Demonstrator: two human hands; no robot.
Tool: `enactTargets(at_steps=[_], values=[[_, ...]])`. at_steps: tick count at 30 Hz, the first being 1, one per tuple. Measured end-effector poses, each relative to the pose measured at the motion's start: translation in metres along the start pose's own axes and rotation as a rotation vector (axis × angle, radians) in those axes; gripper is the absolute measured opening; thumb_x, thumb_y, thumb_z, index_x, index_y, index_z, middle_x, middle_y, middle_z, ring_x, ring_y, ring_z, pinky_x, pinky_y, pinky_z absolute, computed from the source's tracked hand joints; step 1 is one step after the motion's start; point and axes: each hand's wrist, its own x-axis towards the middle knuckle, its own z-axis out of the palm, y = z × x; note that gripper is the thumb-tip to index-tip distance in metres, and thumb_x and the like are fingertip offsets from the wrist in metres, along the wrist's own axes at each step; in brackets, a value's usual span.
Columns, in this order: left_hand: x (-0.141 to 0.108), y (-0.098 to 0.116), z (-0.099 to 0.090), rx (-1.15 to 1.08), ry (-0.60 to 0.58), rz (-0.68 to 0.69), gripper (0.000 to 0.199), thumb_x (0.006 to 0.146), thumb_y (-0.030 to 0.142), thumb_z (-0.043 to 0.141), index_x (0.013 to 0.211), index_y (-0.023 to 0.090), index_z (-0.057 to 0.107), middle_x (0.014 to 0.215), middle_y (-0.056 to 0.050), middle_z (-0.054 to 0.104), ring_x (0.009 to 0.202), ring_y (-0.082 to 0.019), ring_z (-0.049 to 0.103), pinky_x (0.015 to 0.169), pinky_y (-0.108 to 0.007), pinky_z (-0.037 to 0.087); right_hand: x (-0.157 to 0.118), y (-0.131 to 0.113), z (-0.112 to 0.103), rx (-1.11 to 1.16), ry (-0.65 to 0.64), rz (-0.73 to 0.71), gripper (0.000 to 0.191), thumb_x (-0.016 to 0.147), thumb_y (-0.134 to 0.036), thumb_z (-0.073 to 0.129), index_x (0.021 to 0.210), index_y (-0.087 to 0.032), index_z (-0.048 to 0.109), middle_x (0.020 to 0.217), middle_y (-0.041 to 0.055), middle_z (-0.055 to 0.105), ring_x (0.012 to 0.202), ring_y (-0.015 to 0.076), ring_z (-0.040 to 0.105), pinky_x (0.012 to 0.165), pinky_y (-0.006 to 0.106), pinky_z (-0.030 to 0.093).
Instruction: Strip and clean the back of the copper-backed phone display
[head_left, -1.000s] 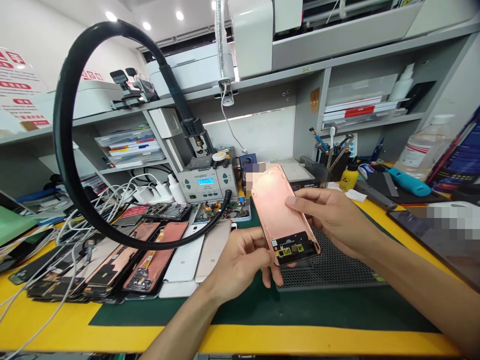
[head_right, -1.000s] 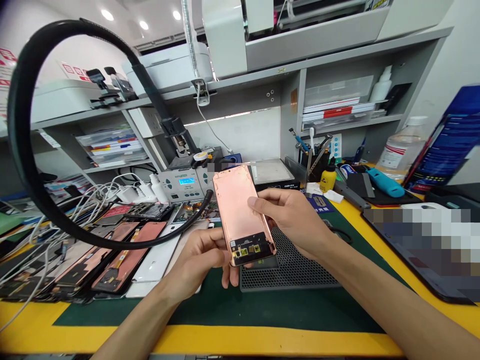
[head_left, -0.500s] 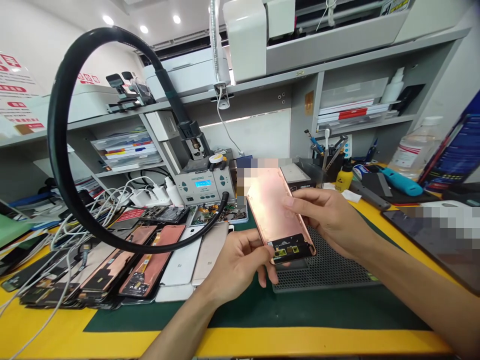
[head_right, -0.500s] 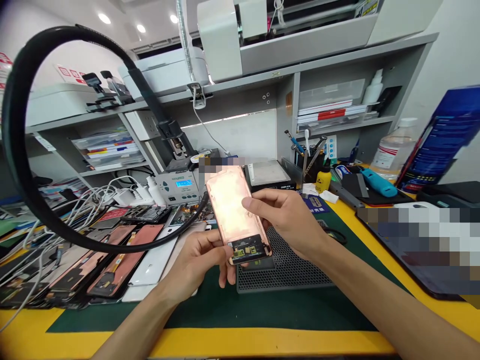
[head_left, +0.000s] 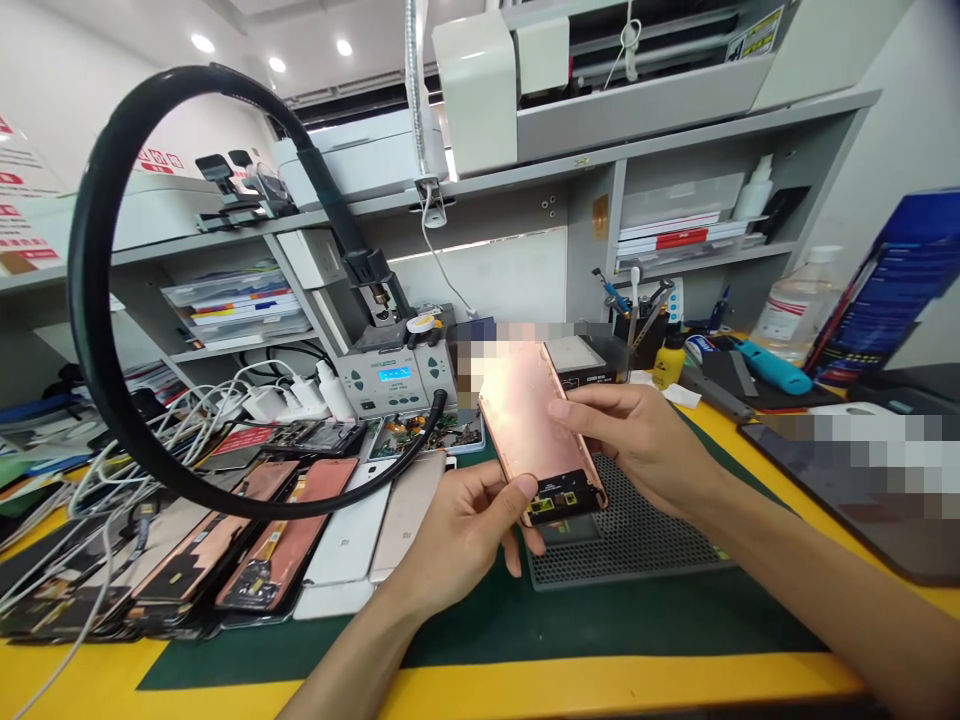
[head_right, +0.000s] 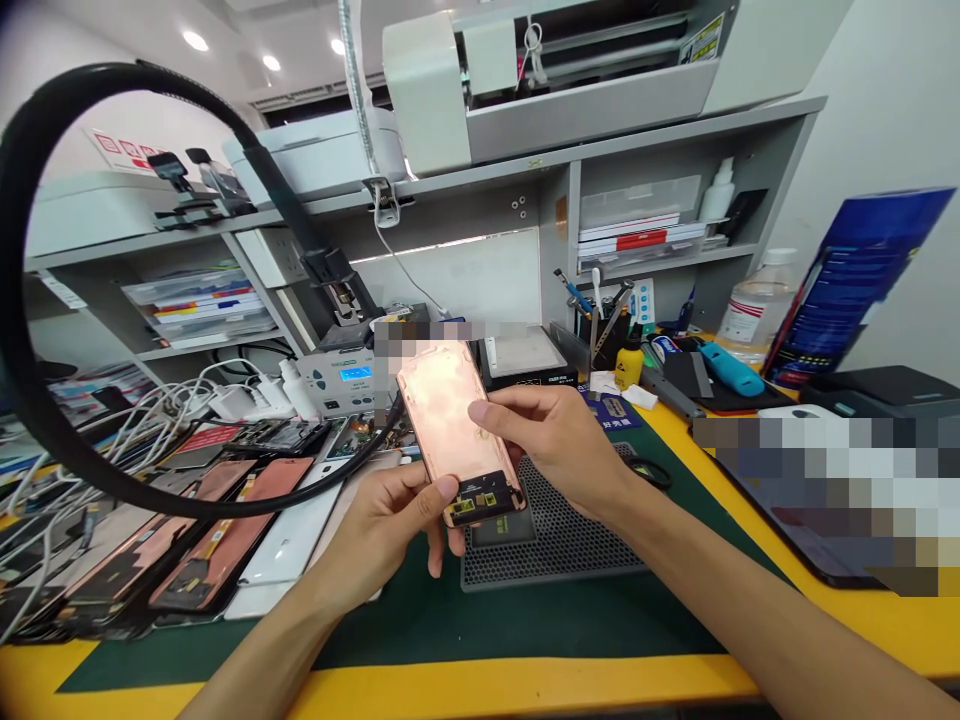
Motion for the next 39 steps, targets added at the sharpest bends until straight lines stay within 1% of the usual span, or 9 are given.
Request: enactTargets(at_steps=[4, 9, 11, 16, 26, 29, 32, 36, 39], values=[[0.001, 0.000, 0.001, 0.013, 0.042, 0.018, 0.040, 0.093, 0.051, 0.065, 0.090, 0.011, 0.068, 0.066, -0.005, 0.068, 0.049, -0.012, 0.059, 0.046, -0.022, 0.050, 0.001, -0.002, -0.003, -0.024, -0.037, 0.014, 0.025, 0.079, -0.043, 0.082, 0.082, -0.019, 0.077, 0.071, 0.0000, 0.066, 0.059, 0.0136, 0.056, 0.052, 0.026, 0.047], [0.003, 0.001, -0.003, 0.016, 0.238, 0.077, 0.036, 0.093, 0.049, 0.065, 0.091, 0.012, 0.066, 0.062, -0.002, 0.066, 0.046, -0.011, 0.057, 0.044, -0.020, 0.046, 0.001, -0.006, -0.012, -0.301, -0.254, 0.096, 0.037, 0.083, -0.039, 0.079, 0.114, -0.019, 0.076, 0.085, 0.0038, 0.075, 0.065, 0.0150, 0.064, 0.056, 0.026, 0.053], [0.003, 0.001, -0.005, 0.019, 0.289, 0.089, 0.035, 0.093, 0.047, 0.064, 0.092, 0.012, 0.066, 0.060, -0.001, 0.065, 0.045, -0.010, 0.055, 0.043, -0.019, 0.044, 0.001, -0.006, -0.014, -0.379, -0.295, 0.116, 0.036, 0.083, -0.038, 0.080, 0.113, -0.018, 0.076, 0.082, 0.0040, 0.075, 0.072, 0.0171, 0.067, 0.059, 0.026, 0.055], [0.004, 0.001, -0.005, -0.002, 0.296, 0.092, 0.035, 0.092, 0.046, 0.065, 0.093, 0.011, 0.067, 0.060, -0.002, 0.065, 0.045, -0.011, 0.055, 0.043, -0.020, 0.044, 0.002, -0.008, -0.019, -0.374, -0.310, 0.120, 0.027, 0.094, -0.039, 0.068, 0.098, -0.015, 0.078, 0.077, 0.0058, 0.077, 0.066, 0.0153, 0.070, 0.063, 0.026, 0.059], [0.006, -0.004, -0.007, -0.120, 0.248, 0.105, 0.033, 0.094, 0.045, 0.062, 0.101, 0.013, 0.067, 0.069, -0.003, 0.064, 0.056, -0.015, 0.059, 0.041, -0.022, 0.048, 0.003, -0.013, -0.025, -0.225, -0.381, 0.136, 0.031, 0.090, -0.040, 0.073, 0.100, -0.012, 0.080, 0.081, 0.0096, 0.079, 0.065, 0.0156, 0.072, 0.062, 0.025, 0.061], [0.006, -0.003, -0.006, -0.118, 0.259, 0.111, 0.034, 0.093, 0.046, 0.062, 0.101, 0.014, 0.068, 0.069, -0.003, 0.064, 0.056, -0.015, 0.060, 0.041, -0.023, 0.048, 0.004, -0.011, -0.024, -0.342, -0.340, 0.083, 0.033, 0.091, -0.042, 0.070, 0.102, -0.012, 0.078, 0.082, 0.0103, 0.080, 0.064, 0.0185, 0.074, 0.060, 0.029, 0.062], [0.006, -0.003, -0.004, -0.082, 0.315, 0.126, 0.033, 0.091, 0.046, 0.066, 0.093, 0.013, 0.069, 0.067, -0.003, 0.064, 0.055, -0.015, 0.061, 0.042, -0.022, 0.048, 0.004, -0.006, -0.021, -0.494, -0.184, -0.034, 0.028, 0.092, -0.040, 0.069, 0.098, -0.014, 0.076, 0.075, 0.0072, 0.079, 0.061, 0.0187, 0.073, 0.057, 0.029, 0.060], [0.008, -0.007, 0.002, -0.018, 0.380, 0.117, 0.033, 0.085, 0.043, 0.075, 0.076, 0.011, 0.070, 0.064, -0.006, 0.067, 0.052, -0.013, 0.061, 0.045, -0.021, 0.050, 0.000, 0.005, -0.011, -0.685, 0.059, -0.297, 0.012, 0.092, -0.025, 0.066, 0.089, -0.017, 0.074, 0.076, 0.0041, 0.077, 0.064, 0.0163, 0.071, 0.057, 0.026, 0.053], [0.009, -0.010, 0.006, -0.004, 0.402, 0.112, 0.034, 0.085, 0.043, 0.075, 0.076, 0.010, 0.073, 0.063, -0.008, 0.070, 0.053, -0.015, 0.064, 0.045, -0.021, 0.051, -0.004, 0.013, -0.003, -0.794, 0.092, -0.515, 0.011, 0.090, -0.016, 0.064, 0.089, -0.019, 0.075, 0.077, 0.0020, 0.077, 0.065, 0.0150, 0.069, 0.058, 0.025, 0.050]])
